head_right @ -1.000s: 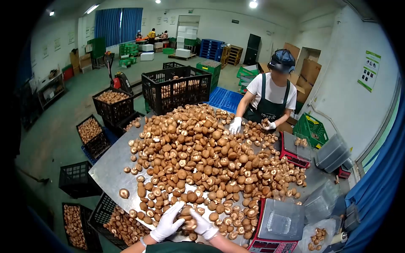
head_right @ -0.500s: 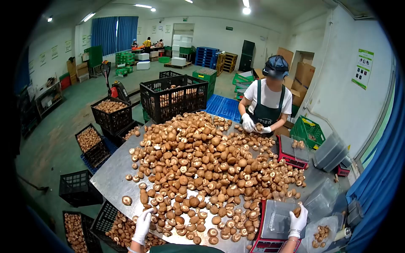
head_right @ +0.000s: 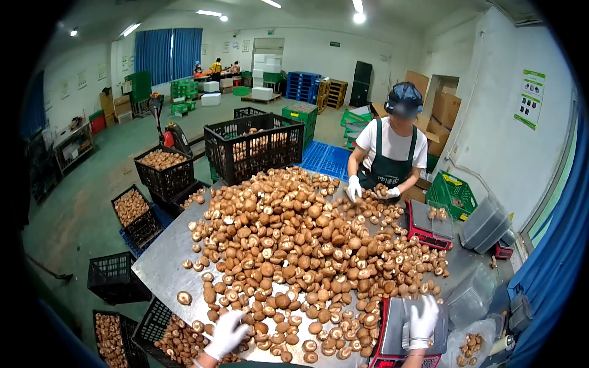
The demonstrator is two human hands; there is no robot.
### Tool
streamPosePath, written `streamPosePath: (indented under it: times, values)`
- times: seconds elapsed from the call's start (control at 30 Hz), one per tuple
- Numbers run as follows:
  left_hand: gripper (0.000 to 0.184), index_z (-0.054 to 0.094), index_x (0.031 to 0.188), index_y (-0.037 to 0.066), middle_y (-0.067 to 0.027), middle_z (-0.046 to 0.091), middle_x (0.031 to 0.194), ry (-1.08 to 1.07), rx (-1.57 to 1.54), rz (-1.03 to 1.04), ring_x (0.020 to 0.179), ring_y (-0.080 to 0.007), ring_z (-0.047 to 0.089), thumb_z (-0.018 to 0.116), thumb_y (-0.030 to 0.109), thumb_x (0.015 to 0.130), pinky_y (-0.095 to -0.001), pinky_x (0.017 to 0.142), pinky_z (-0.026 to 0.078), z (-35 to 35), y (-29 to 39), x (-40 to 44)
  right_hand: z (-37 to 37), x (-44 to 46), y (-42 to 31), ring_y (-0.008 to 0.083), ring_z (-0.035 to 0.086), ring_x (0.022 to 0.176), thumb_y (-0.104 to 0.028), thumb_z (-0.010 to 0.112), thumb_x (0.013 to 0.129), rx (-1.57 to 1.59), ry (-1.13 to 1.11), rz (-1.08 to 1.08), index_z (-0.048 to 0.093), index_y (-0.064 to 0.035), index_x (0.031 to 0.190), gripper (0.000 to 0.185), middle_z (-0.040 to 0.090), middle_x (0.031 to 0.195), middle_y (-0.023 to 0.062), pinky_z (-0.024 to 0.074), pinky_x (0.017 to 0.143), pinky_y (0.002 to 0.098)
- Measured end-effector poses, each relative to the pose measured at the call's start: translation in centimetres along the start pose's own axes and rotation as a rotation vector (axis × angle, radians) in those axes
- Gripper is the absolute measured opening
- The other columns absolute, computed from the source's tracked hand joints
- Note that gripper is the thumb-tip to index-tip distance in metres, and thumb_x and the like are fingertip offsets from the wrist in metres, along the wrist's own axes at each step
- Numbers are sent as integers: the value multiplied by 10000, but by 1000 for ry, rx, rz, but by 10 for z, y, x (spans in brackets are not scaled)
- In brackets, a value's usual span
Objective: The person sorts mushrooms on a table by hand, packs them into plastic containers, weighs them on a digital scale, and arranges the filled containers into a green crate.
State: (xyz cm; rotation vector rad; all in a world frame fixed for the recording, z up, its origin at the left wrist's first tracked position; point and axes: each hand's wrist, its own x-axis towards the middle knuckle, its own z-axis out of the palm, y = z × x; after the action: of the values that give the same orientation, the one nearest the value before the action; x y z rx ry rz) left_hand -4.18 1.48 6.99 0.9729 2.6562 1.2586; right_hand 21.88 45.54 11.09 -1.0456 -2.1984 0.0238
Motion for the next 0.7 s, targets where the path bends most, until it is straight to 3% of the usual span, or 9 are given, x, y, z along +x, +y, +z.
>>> streamPosePath:
  times: [0.1,0.2,0.27,0.3,0.4,0.53,0.57,0.6,0.7]
  values:
    - [493,572,1129,28,-148,588,1122,-229,189,366,1038,-331,561,657,393,808,-396,862,476,44,4,8,33,7,-69,330,497,1166,-187,717,738,194,-90,-201,608,-53,1142,440,567,1215,171,369,1029,437]
    - [762,384,1426,146,-182,240,1521,-491,-68,419,1426,-381,145,609,472,775,-606,1117,84,68,-2,-14,84,6,-126,349,541,1118,-303,714,745,435,-406,-385,632,-40,1103,452,596,1171,187,422,978,440]
    - [710,388,1421,135,-141,304,1497,-584,85,545,1413,-369,184,553,452,808,-594,1121,84,61,9,-14,116,-4,-166,361,523,1173,-384,681,787,395,-459,-492,600,-59,1189,524,558,1253,216,430,992,408]
    - [702,407,1405,109,-132,322,1488,76,416,972,1409,-364,196,535,465,814,-565,1130,96,96,-23,-16,130,-6,-182,349,465,1255,-418,666,810,403,-637,-445,534,-73,1297,612,478,1358,220,378,1049,408]
    - [718,424,1388,72,-182,311,1485,-534,164,438,1410,-373,187,530,492,814,-561,1137,84,80,-33,-20,188,-14,-208,391,415,1279,-554,620,798,460,-668,-529,436,-157,1392,737,398,1419,221,380,1035,448]
    - [623,462,1329,24,-197,362,1442,-599,365,375,1406,-388,198,556,413,853,-553,1127,140,45,-22,-9,234,-27,-222,406,305,1339,-609,583,801,195,-705,-603,405,-243,1419,740,326,1478,175,297,1041,572]
    - [568,472,1314,33,-185,386,1426,-236,363,532,1386,-395,236,539,384,873,-555,1117,160,48,-31,-18,238,-34,-222,404,303,1338,-618,576,801,134,-601,-634,411,-256,1415,732,334,1474,167,283,1043,584]
    - [549,480,1314,50,-179,393,1424,-405,285,300,1373,-390,263,547,368,873,-554,1116,162,45,-38,-22,242,-40,-221,402,302,1338,-627,568,801,74,-500,-664,417,-268,1411,724,341,1470,159,268,1045,595]
    - [546,511,1288,39,-186,442,1392,-261,169,106,1353,-375,303,573,373,861,-560,1110,172,47,-50,-27,241,-46,-214,358,390,1252,-612,560,812,113,-511,-676,459,-276,1378,665,434,1379,132,332,1000,557]
